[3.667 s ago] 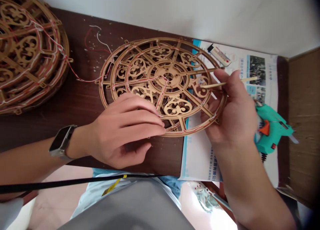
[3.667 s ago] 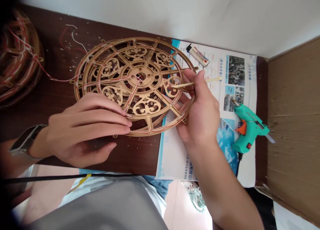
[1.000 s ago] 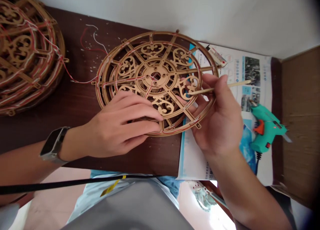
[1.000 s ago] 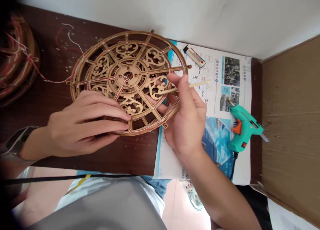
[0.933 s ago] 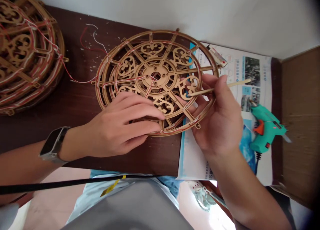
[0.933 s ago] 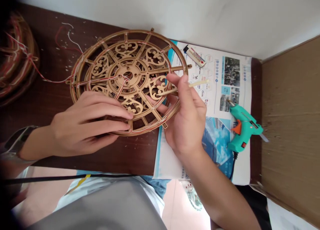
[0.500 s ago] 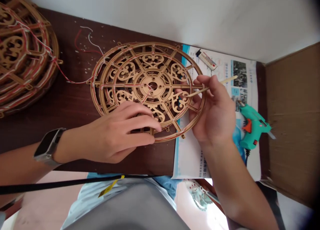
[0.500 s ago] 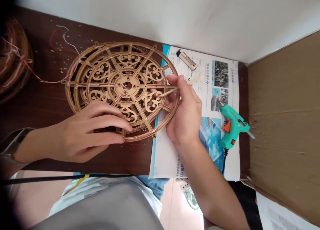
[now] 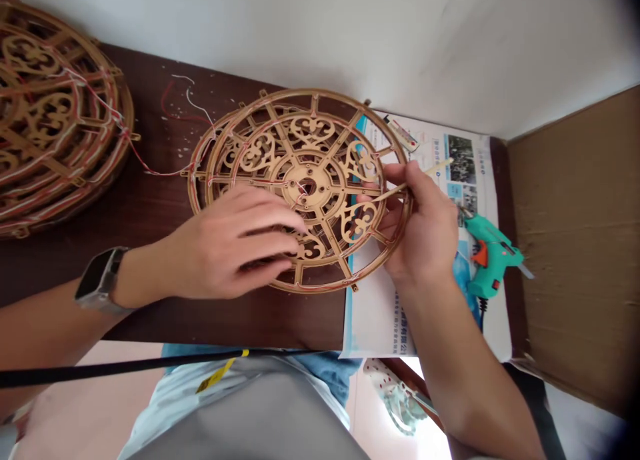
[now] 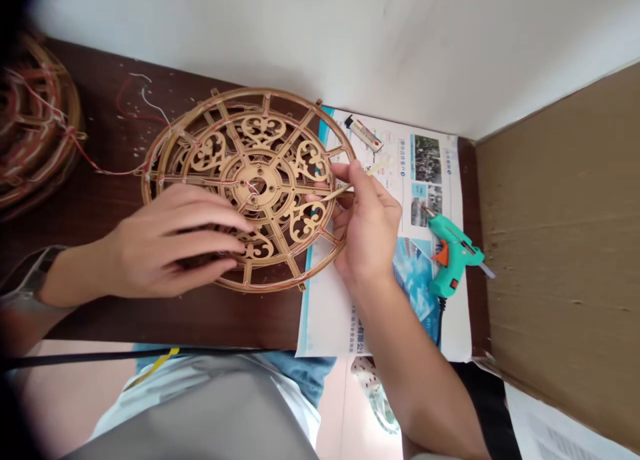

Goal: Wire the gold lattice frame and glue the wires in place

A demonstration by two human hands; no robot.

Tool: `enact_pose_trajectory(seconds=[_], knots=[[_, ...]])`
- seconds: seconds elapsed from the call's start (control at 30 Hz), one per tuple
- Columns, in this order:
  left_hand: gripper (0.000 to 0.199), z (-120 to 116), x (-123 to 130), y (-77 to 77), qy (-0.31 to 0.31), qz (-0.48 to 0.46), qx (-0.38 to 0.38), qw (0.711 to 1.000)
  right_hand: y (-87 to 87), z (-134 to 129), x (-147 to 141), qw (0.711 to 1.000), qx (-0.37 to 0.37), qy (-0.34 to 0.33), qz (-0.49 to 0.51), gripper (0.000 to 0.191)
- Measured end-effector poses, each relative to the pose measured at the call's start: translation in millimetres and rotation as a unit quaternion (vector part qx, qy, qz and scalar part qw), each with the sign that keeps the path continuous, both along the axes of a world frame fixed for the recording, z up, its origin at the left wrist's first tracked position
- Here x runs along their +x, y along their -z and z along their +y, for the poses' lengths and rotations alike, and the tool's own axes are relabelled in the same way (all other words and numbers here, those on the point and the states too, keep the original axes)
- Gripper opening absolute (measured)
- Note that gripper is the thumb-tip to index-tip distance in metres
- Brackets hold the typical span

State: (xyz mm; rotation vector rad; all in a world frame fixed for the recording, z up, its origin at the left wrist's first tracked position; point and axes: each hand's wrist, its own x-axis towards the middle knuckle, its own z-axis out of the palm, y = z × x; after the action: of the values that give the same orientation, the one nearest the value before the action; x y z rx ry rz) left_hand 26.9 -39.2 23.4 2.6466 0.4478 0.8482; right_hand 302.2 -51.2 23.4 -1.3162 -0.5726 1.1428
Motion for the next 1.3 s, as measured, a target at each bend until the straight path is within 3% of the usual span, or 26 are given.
enact_pose_trajectory(seconds=[0.17, 0.27, 0.33, 0.43, 0.57, 0.77, 0.9, 1.3], knots=[[0.035, 18.1, -13.3, -11.0, -0.2, -0.056, 0.037, 0.977, -7.8, 0.5, -4.5, 0.996, 0.024, 0.075, 0.032, 0.027], [0.073, 27.3, -21.4, -5.1, -0.277, -0.137, 0.031, 0.95, -15.0, 2.2, -5.1, 0.993, 0.024, 0.108, 0.039, 0.025], [0.09, 31.9, -24.5, 4.2, -0.312, -0.172, -0.048, 0.933, -19.0, 3.9, -5.3, 0.991, 0.018, 0.126, 0.046, 0.025], [0.091, 36.7, -25.8, 17.8, -0.298, -0.183, -0.173, 0.921, -21.7, 5.1, -6.0, 0.988, 0.015, 0.143, 0.052, 0.026], [0.079, 40.9, -24.8, 28.0, -0.2, -0.226, -0.284, 0.91, -16.4, 2.4, -3.8, 0.988, 0.052, 0.135, 0.049, 0.024], [0.074, 47.2, -27.8, 36.0, -0.174, -0.338, -0.397, 0.836, -5.6, 0.5, 8.2, 0.999, 0.038, 0.035, 0.016, 0.027], [0.076, 54.6, -35.8, 38.1, -0.224, -0.355, -0.42, 0.804, -9.9, 1.2, 10.9, 0.999, 0.037, -0.029, -0.028, 0.029], [0.056, 51.7, -30.3, 31.7, -0.255, -0.348, -0.396, 0.81, -16.2, 2.0, 10.8, 0.999, -0.002, -0.045, 0.003, 0.024]])
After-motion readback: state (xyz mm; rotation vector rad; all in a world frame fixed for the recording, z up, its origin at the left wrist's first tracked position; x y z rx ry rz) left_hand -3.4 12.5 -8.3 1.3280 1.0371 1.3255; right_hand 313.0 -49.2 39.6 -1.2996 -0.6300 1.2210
